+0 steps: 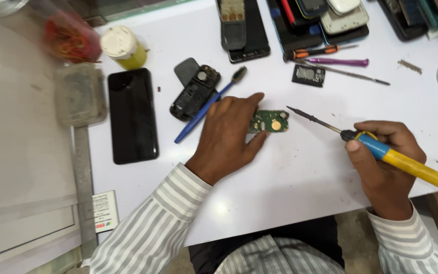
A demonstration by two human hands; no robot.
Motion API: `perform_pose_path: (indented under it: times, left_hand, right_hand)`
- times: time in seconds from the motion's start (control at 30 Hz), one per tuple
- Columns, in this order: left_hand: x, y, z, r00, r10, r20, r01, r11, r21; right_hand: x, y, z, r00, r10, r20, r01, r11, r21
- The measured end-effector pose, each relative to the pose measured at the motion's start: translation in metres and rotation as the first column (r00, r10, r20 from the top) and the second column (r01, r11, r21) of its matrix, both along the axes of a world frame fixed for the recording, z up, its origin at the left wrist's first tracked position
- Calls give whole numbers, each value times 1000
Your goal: The person holds a disassembled phone motherboard on a white workbench and uses a soldering iron to solder components on the board, repositioning and turning the board to reach different spots, then holds the board up with both hands at the end.
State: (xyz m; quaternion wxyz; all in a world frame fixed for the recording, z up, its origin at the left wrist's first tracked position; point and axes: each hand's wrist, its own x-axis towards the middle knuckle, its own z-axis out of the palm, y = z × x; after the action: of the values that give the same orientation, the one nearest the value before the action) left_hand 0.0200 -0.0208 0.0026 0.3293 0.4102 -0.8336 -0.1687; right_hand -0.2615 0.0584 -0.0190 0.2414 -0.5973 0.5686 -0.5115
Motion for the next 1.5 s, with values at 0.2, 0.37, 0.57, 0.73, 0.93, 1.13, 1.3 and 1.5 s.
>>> perform_pose_path:
  times: [0.2, 0.37, 0.57, 0.73, 0.93, 1.13, 1.3, 1.5]
  left_hand:
    - [-2, -2, -3, 1000, 0, 7, 0, 1000, -20]
    - [-4, -3, -1, 1000, 6, 17, -6, 1000, 1]
    - [-3, -3, -4, 998, 61, -3, -61, 998, -17]
    - [1, -6, -7, 964, 251, -89, -253, 967, -13]
    - [2, -6, -7, 974, 202, -103, -204, 979, -10]
    - [-1, -2, -6, 999, -2, -52, 3, 1000, 13]
    - [-3, -2, 3, 998, -70, -9, 70, 996, 63]
    - [-2, -1, 5, 996, -89, -7, 89, 994, 71]
  right_hand:
    - [-4, 4, -3, 999, 10, 32, -11, 1000, 23]
    - [-5, 3, -4, 998, 31, 53, -30, 999, -12]
    - [0, 0, 2, 999, -30, 42, 31, 999, -31]
    - [9, -4, 13, 976, -169, 139, 174, 984, -26]
    - [12, -5, 17, 983, -144, 111, 149, 988, -31]
    - [6, 1, 10, 993, -80, 91, 84, 996, -39]
    - [3, 1, 3, 995, -82, 53, 85, 995, -45]
    - [2, 1, -1, 991, -113, 69, 116, 993, -34]
